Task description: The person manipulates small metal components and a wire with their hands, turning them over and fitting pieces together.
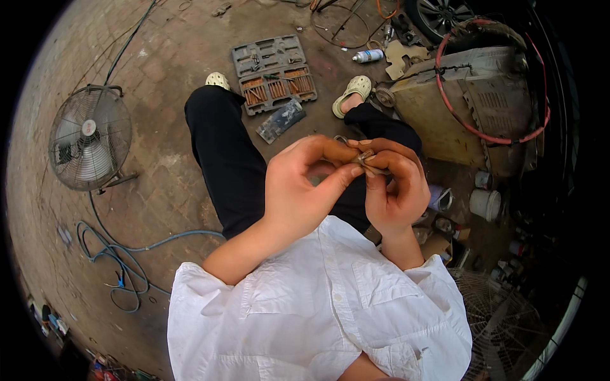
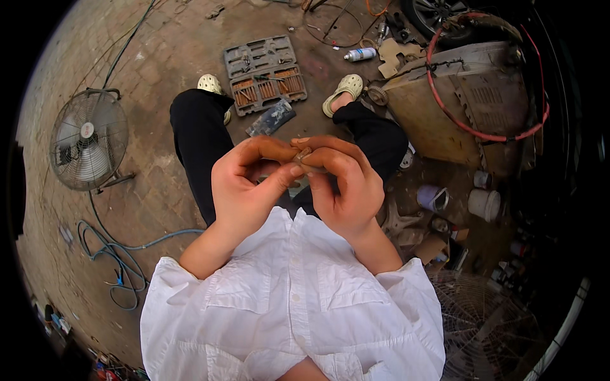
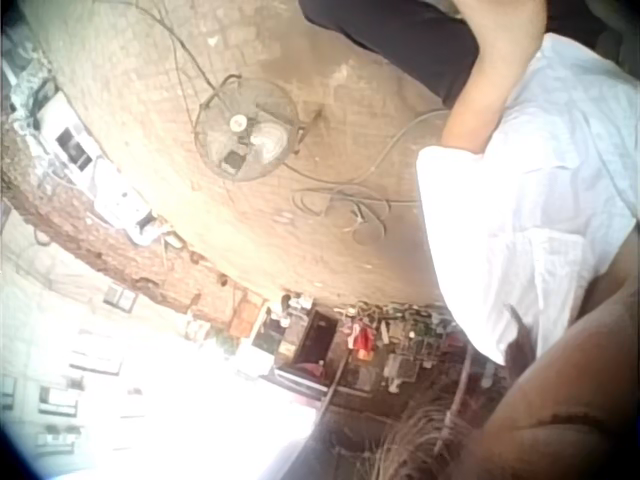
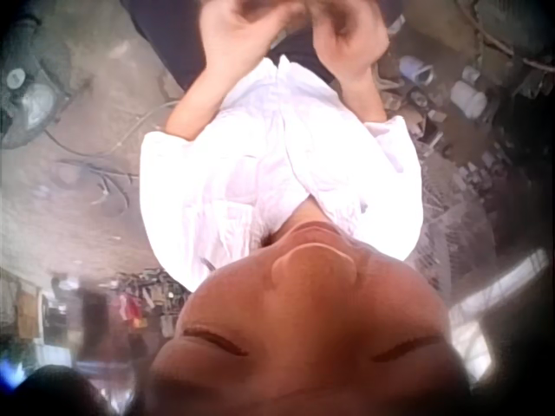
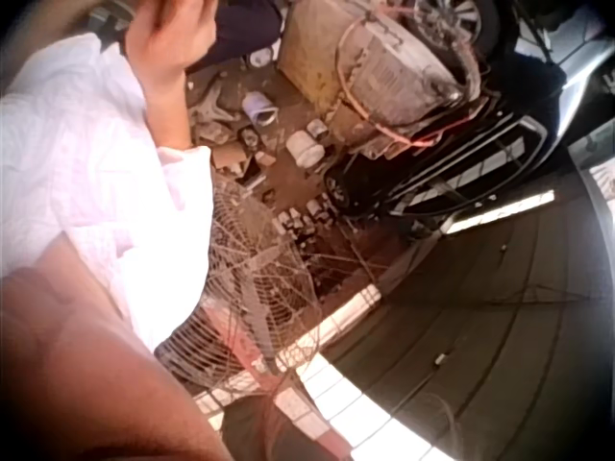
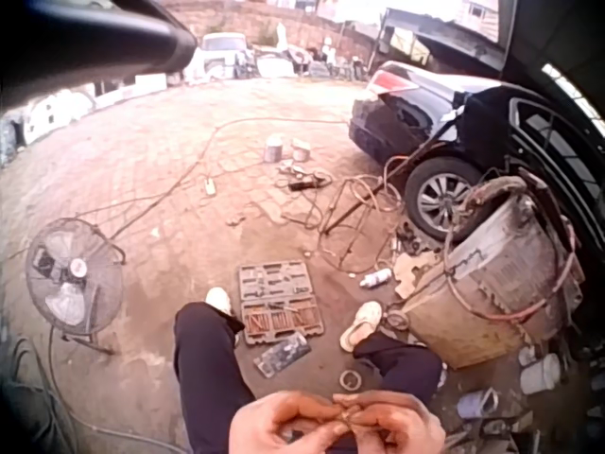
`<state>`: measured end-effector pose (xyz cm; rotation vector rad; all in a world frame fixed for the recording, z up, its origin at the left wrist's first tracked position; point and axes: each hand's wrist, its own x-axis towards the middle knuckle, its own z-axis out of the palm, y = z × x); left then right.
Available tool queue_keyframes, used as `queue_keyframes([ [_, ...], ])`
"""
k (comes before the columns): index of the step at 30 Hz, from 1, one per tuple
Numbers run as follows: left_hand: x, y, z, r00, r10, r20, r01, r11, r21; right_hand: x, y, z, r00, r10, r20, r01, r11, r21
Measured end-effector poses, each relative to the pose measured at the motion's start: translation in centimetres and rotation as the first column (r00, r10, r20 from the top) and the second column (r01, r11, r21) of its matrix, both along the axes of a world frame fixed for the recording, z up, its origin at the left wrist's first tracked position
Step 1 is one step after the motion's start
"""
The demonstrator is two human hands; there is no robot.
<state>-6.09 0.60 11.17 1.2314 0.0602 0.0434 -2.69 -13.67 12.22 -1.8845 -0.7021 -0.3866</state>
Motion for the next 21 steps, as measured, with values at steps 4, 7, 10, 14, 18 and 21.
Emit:
queue_keyframes([
  [4,0.1,0.3,0.2,1.0,-0.021,-0.011,0.02,0.997,-0.069,0.3,-0.1,0.0,1.0,0.01,-0.006,-0.01,1.0,0.011],
  [7,0.2,0.2,0.1,1.0,-0.002,-0.016,0.001,0.998,-0.055,0.4,-0.4,-0.4,1.0,0.007,0.028,-0.007,1.0,-0.015],
  [10,0.1,0.2,0.0,1.0,-0.012,-0.024,0.011,0.998,-0.059,0.4,-0.2,-0.2,0.997,-0.006,0.076,0.01,0.998,-0.056],
  [14,0.3,0.4,-0.3,0.992,-0.108,-0.069,0.079,0.938,-0.339,0.3,-0.5,-0.5,0.997,-0.015,0.076,0.021,0.997,-0.079],
  [18,0.2,0.2,-0.5,0.999,-0.014,-0.041,0.008,0.989,-0.147,0.6,0.3,0.6,0.989,-0.002,0.15,0.023,0.99,-0.142],
  [21,0.3,0.2,-0.5,0.994,-0.076,-0.075,0.05,0.953,-0.298,0.6,-0.6,-0.3,0.997,-0.021,0.074,0.03,0.993,-0.118],
])
